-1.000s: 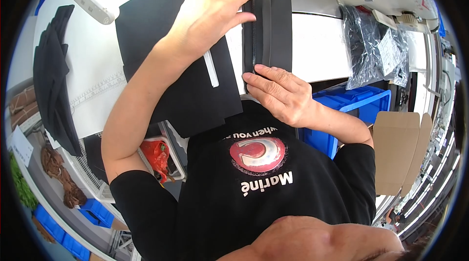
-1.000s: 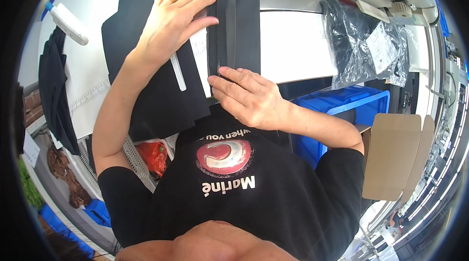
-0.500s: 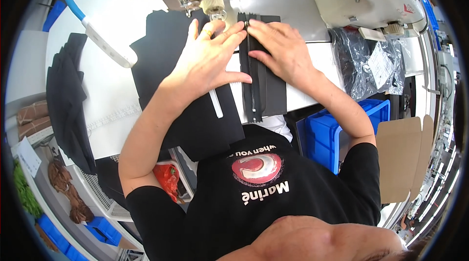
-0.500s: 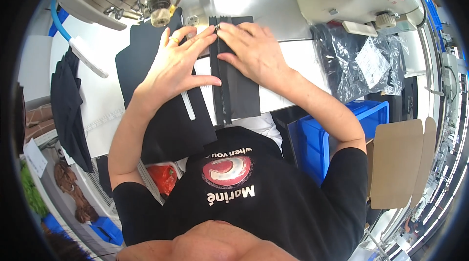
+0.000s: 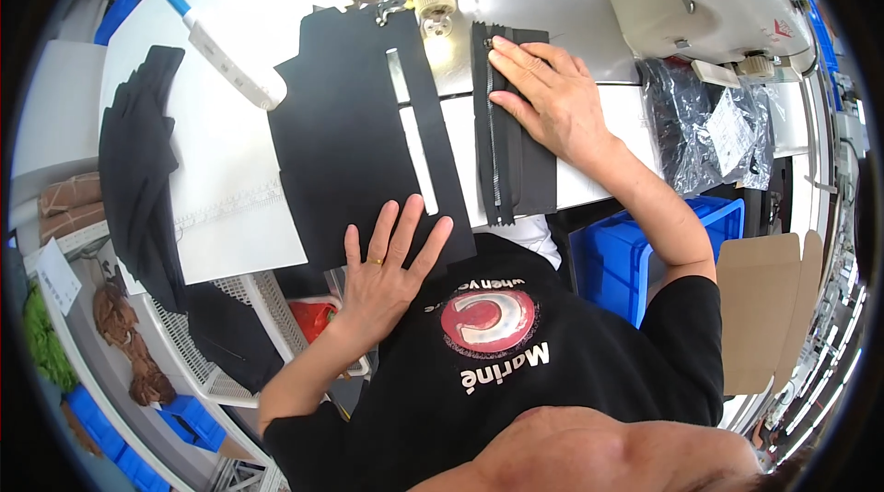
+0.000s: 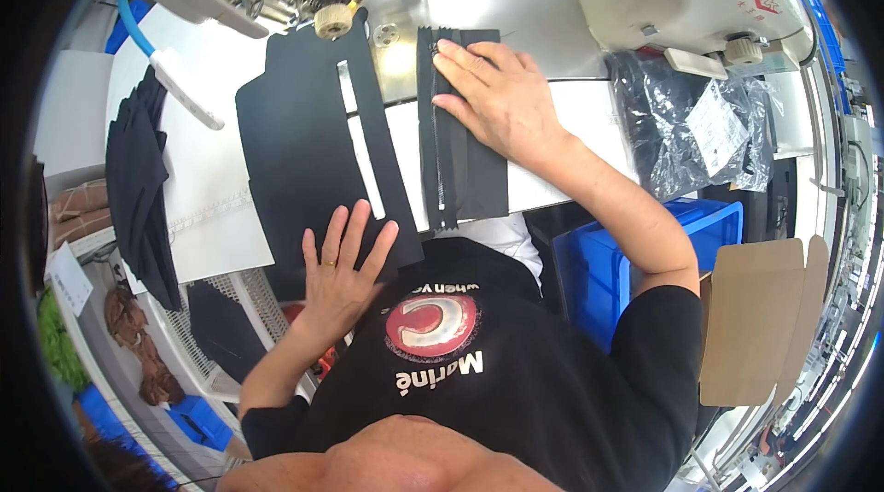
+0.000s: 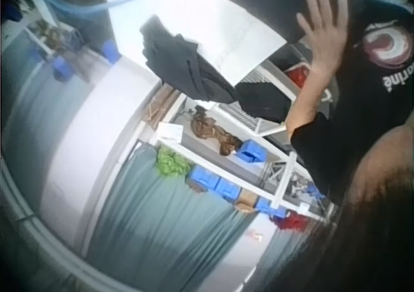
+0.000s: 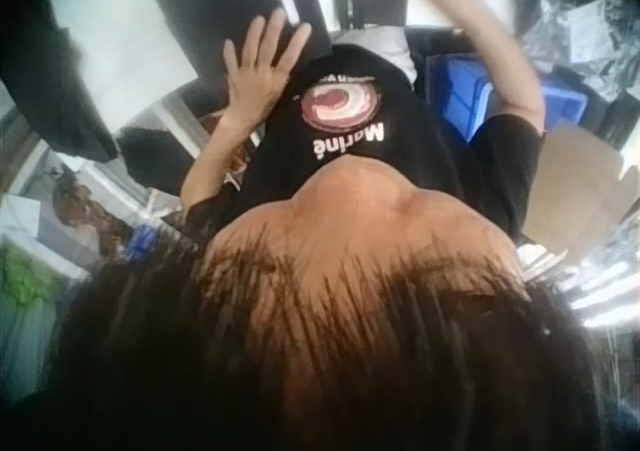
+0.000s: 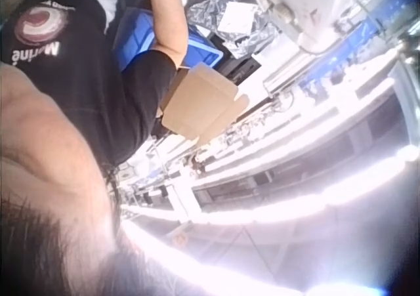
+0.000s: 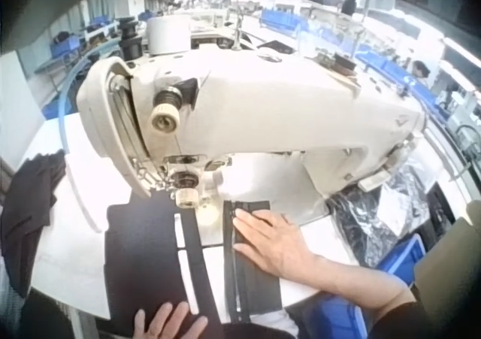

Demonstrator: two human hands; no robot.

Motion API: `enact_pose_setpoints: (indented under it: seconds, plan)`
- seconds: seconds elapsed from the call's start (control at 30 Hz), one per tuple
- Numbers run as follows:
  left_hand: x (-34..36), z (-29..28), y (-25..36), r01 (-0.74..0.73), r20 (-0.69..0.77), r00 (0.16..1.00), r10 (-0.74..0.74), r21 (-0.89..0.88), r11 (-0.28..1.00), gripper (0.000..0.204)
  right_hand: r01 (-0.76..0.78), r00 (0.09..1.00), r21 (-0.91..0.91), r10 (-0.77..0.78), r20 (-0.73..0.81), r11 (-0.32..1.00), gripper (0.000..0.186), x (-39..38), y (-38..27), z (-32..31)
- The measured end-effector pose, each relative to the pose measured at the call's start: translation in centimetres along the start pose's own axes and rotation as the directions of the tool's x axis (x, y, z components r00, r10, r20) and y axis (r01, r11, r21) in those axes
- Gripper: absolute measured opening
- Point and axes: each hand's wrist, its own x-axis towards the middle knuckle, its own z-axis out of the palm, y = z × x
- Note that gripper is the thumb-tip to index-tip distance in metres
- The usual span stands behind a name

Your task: The recorder is sewing a zipper onto a black fabric panel using an industrial sewing machine.

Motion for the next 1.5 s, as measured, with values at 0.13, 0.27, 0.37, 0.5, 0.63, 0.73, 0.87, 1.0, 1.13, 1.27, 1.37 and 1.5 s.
enact_pose_setpoints:
  seconds: [0.13,0.27,0.37,0.5,0.63,0.73,0.87,1.0,1.13,1.27,1.37,1.5]
  plan:
    - [-0.3,1.4,-0.4,0.138,-0.246,0.954,-0.169,-0.138,0.981,0.034,-0.039,0.998,0.014,0.038,0.043,0.999,0.045,-0.2,-0.1,-0.1]
    - [0.4,-2.8,-2.2,0.107,-0.217,0.945,-0.244,-0.501,0.859,0.035,-0.052,0.997,0.028,0.050,0.060,0.998,0.044,0.2,-2.0,-0.5]
    - [1.4,-6.1,-4.3,0.132,-0.180,0.885,-0.429,-0.787,0.603,0.037,-0.016,0.997,0.081,0.010,0.072,0.997,0.042,1.1,-4.3,-0.1]
    - [2.4,-8.0,-5.9,0.056,-0.218,0.936,-0.276,-0.681,0.730,0.039,0.055,0.997,0.087,-0.058,0.041,0.995,0.040,2.8,-5.5,1.5]
    - [2.0,-6.3,-4.7,-0.047,-0.255,0.960,-0.116,-0.555,0.831,0.042,0.098,0.994,0.101,-0.103,0.047,0.990,0.036,4.1,-4.8,2.6]
    - [1.1,-3.8,-3.7,-0.067,-0.327,0.938,-0.116,-0.499,0.864,0.035,0.128,0.988,0.087,-0.135,0.071,0.988,0.034,4.4,-4.5,2.9]
    - [0.1,-1.1,-2.9,-0.040,-0.322,0.938,-0.129,-0.469,0.882,0.040,0.126,0.990,0.070,-0.130,0.051,0.990,0.032,4.6,-4.7,3.1]
    - [-0.5,0.0,-2.3,0.034,-0.278,0.945,-0.170,-0.434,0.900,0.035,0.117,0.992,0.046,-0.118,0.036,0.992,0.031,4.7,-4.8,3.2]
    - [-1.1,0.3,-1.7,0.069,-0.244,0.948,-0.203,-0.465,0.883,0.037,0.118,0.991,0.043,-0.121,0.054,0.992,0.031,4.6,-4.6,3.2]
    - [-1.2,0.9,-1.3,0.072,-0.269,0.939,-0.214,-0.455,0.888,0.037,0.096,0.993,0.033,-0.098,0.065,0.995,0.032,4.5,-4.6,3.3]
    - [-1.3,1.0,-1.2,0.083,-0.267,0.937,-0.226,-0.457,0.885,0.038,0.102,0.993,0.034,-0.104,0.063,0.994,0.031,4.5,-4.7,3.3]
    - [-1.4,1.0,-1.1,0.094,-0.278,0.929,-0.245,-0.462,0.882,0.039,0.088,0.994,0.041,-0.090,0.054,0.995,0.029,4.5,-4.7,3.2]
